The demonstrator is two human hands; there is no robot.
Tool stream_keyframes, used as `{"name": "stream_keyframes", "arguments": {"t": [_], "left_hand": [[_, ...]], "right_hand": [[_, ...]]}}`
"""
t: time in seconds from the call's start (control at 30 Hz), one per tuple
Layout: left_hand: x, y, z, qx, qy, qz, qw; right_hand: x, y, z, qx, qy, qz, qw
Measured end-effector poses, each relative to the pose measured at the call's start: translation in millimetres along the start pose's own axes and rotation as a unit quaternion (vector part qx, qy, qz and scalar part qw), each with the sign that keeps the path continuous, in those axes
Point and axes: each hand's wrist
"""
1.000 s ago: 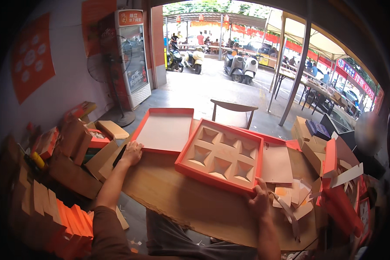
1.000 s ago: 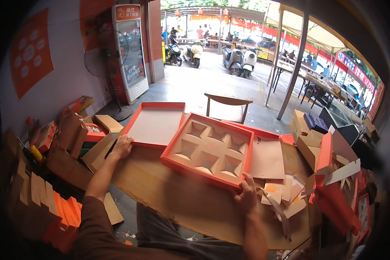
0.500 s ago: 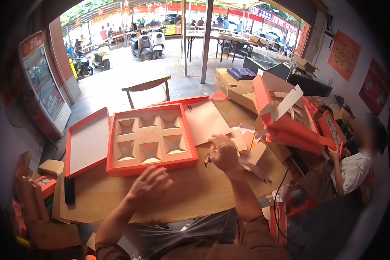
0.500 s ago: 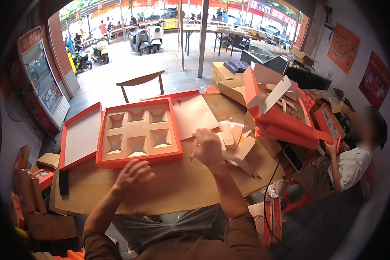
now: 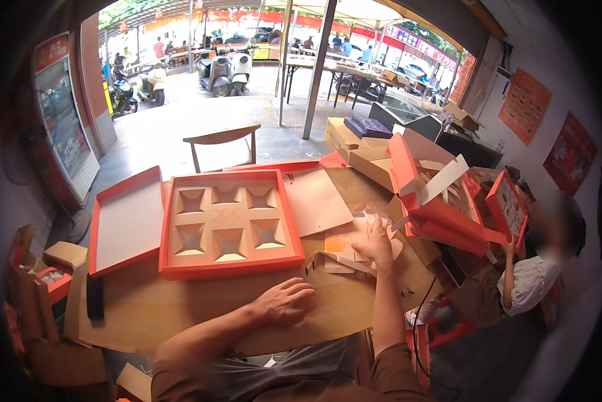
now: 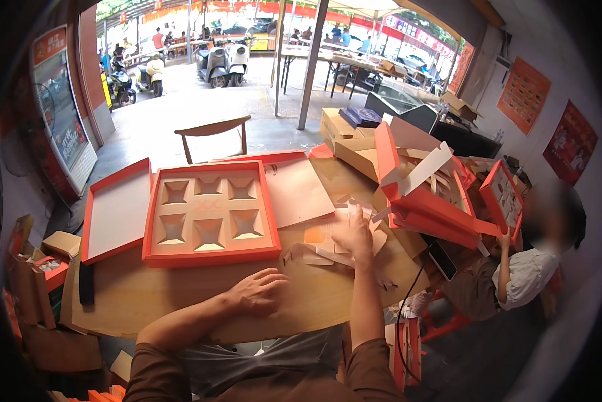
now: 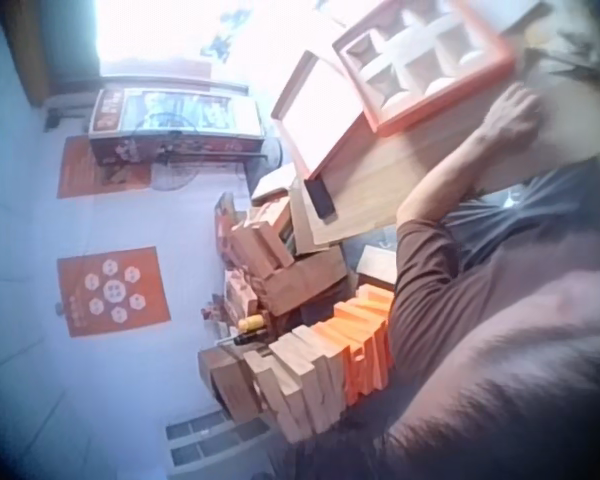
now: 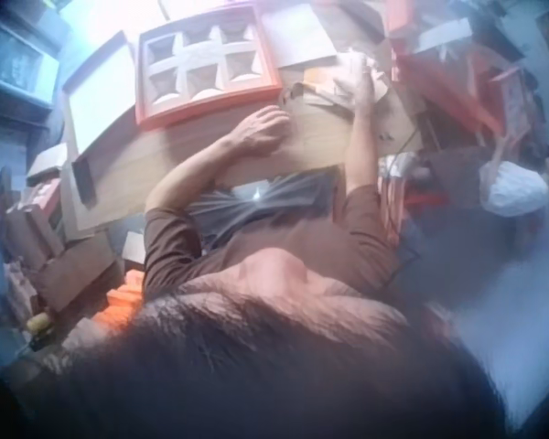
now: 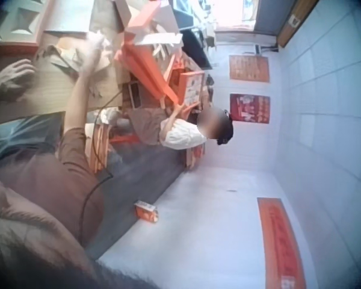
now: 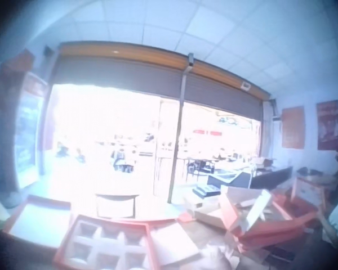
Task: The person assembles a red cardboard box by folding and taping its edges. They then place a printed insert and several small white paper-wrapped items into the box compartments.
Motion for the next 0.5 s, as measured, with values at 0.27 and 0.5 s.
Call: {"name": "stream_keyframes", "arguments": {"t": [0.27,0.5], "left_hand": [[-1,-52,-10,0.017,-0.206,-0.282,0.937],[37,-59,27,0.082,-0.29,-0.248,0.921]], "right_hand": [[22,1,17,-0.01,0.024,0.147,0.989],[13,27,20,-0.05,-0.026,-0.04,0.998]]}}
Point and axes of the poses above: each hand's wrist, its own z-axis away from the middle knuckle, its own y-axis out of the palm, x = y × z, and after that the axes turned 3 degrees about y, right-handed
